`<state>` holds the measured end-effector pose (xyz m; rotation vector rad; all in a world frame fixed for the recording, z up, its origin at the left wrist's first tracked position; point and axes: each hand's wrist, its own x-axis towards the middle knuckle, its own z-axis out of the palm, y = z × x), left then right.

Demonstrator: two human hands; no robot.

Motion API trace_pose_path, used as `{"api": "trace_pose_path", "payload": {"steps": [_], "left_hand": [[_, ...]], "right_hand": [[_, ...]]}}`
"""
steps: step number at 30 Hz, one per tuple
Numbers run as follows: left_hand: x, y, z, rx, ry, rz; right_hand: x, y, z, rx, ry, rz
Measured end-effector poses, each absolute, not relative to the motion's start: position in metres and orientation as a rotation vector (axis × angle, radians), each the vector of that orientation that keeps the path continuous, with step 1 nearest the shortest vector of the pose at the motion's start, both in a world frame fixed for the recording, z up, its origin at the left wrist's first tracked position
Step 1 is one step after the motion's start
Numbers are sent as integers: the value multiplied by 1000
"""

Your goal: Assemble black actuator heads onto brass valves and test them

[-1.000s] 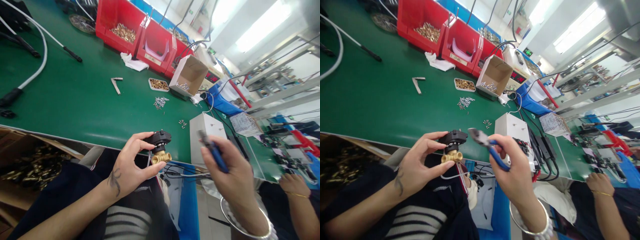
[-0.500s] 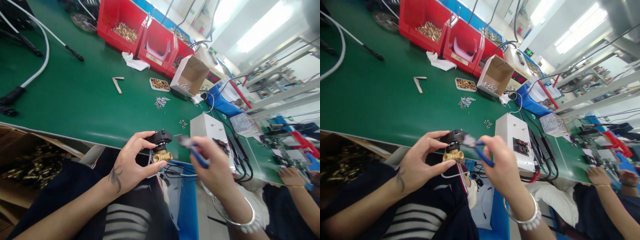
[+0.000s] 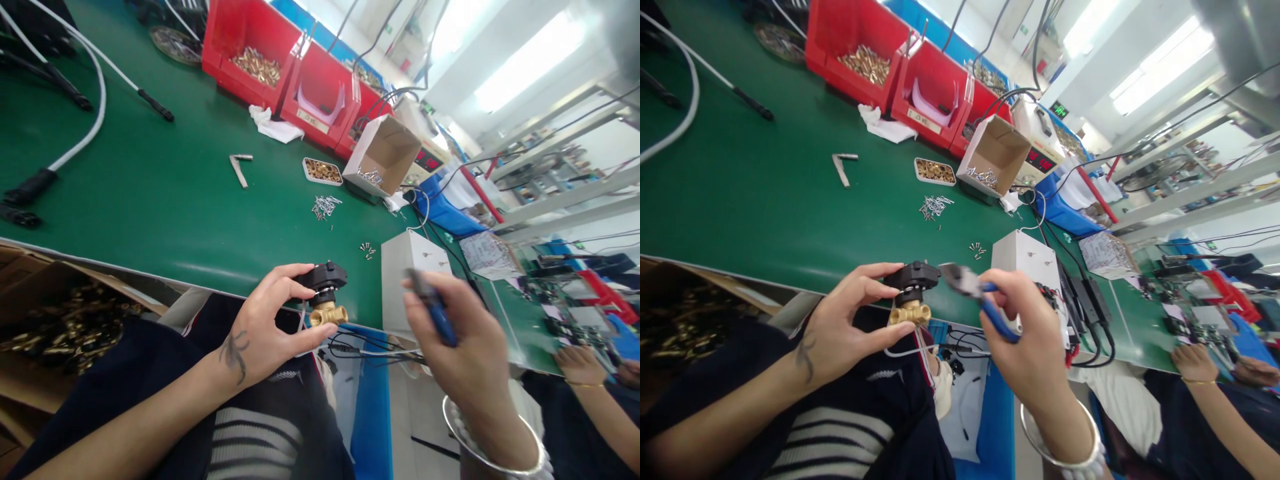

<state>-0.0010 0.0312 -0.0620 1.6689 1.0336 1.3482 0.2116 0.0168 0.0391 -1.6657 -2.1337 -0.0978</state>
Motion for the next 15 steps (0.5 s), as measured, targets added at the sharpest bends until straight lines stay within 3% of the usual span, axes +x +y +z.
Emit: {"api": "trace_pose_path", "payload": {"steps": [2, 7, 12, 15], "left_hand": [[-1, 31, -62, 1683, 1021, 1358], [-1, 31, -62, 1695, 1033, 1359], [-2, 31, -62, 1690, 1014, 1362], [-2, 32, -62, 1708, 1016, 1357]], "right_hand": [[212, 17, 39, -1601, -1969, -207], [213, 20, 35, -1604, -2499, 54], [214, 18, 37, -1568, -1907, -268], [213, 20, 34, -1579, -2287, -45]]}}
